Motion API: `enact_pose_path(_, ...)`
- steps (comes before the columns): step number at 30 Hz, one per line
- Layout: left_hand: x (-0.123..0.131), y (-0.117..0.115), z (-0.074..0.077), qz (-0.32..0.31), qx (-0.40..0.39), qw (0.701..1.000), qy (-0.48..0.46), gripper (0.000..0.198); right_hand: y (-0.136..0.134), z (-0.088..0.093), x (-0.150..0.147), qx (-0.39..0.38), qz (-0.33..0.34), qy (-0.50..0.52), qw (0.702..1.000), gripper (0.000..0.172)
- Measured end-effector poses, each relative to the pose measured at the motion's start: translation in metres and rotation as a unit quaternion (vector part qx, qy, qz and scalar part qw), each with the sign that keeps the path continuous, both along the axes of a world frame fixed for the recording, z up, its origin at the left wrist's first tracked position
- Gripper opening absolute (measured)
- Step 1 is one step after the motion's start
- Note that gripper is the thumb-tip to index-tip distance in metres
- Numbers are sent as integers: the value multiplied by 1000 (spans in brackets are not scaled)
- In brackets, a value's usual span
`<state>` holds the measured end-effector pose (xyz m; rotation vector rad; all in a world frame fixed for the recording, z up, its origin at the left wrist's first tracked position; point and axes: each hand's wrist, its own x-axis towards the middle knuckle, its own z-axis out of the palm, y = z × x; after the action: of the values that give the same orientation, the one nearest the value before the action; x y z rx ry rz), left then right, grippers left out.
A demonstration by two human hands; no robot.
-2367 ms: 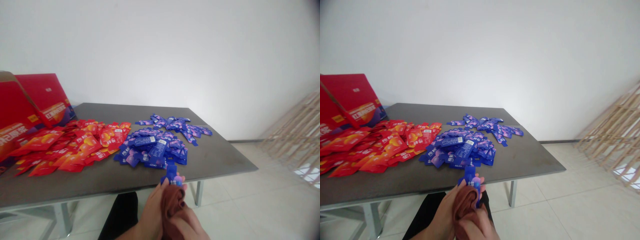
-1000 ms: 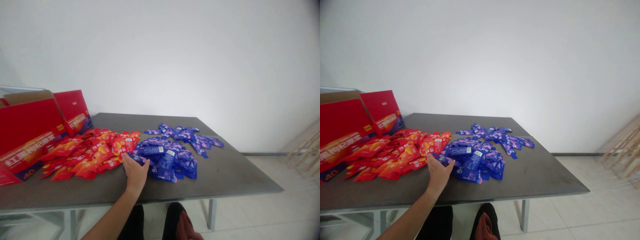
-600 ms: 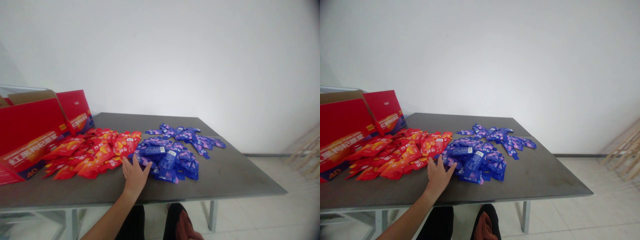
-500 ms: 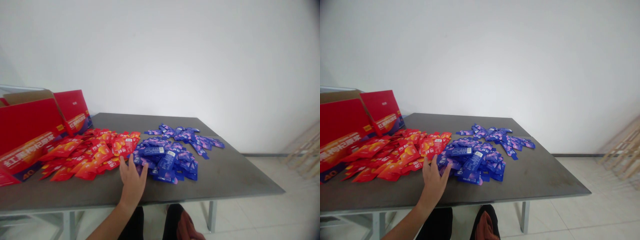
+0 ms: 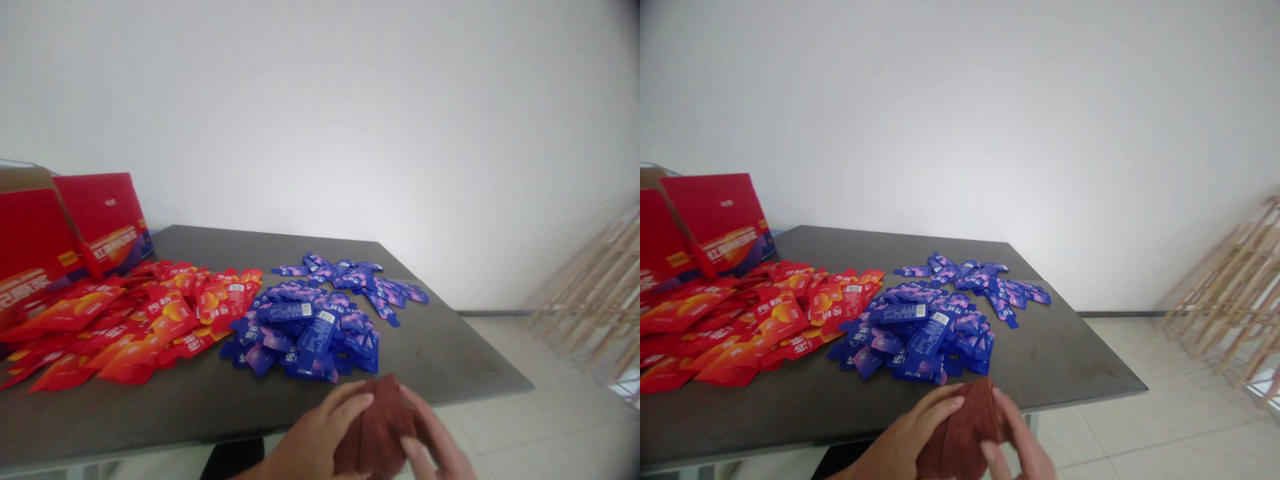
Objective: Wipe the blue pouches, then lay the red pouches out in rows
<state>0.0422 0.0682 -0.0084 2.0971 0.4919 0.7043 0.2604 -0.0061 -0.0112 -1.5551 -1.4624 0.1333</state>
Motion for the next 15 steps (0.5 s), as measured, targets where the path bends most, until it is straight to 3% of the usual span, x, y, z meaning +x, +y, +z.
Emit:
enact_pose_path(3, -1, 10, 2, 13, 28, 998, 64, 82, 54, 14, 39, -76, -128, -95, 984, 45)
enact_pose_path(9, 3, 18, -8, -42, 68, 985, 155, 58, 171, 20, 78, -194, -105, -235, 947, 28)
enact_pose_path(12, 1, 20, -1, -46, 55, 986, 149, 61, 199, 14, 78, -260, -114, -275, 919, 29)
enact_pose_path(15, -1, 22, 4, -56, 34, 988, 143, 61, 206, 11, 76, -302, -121, -297, 898, 27)
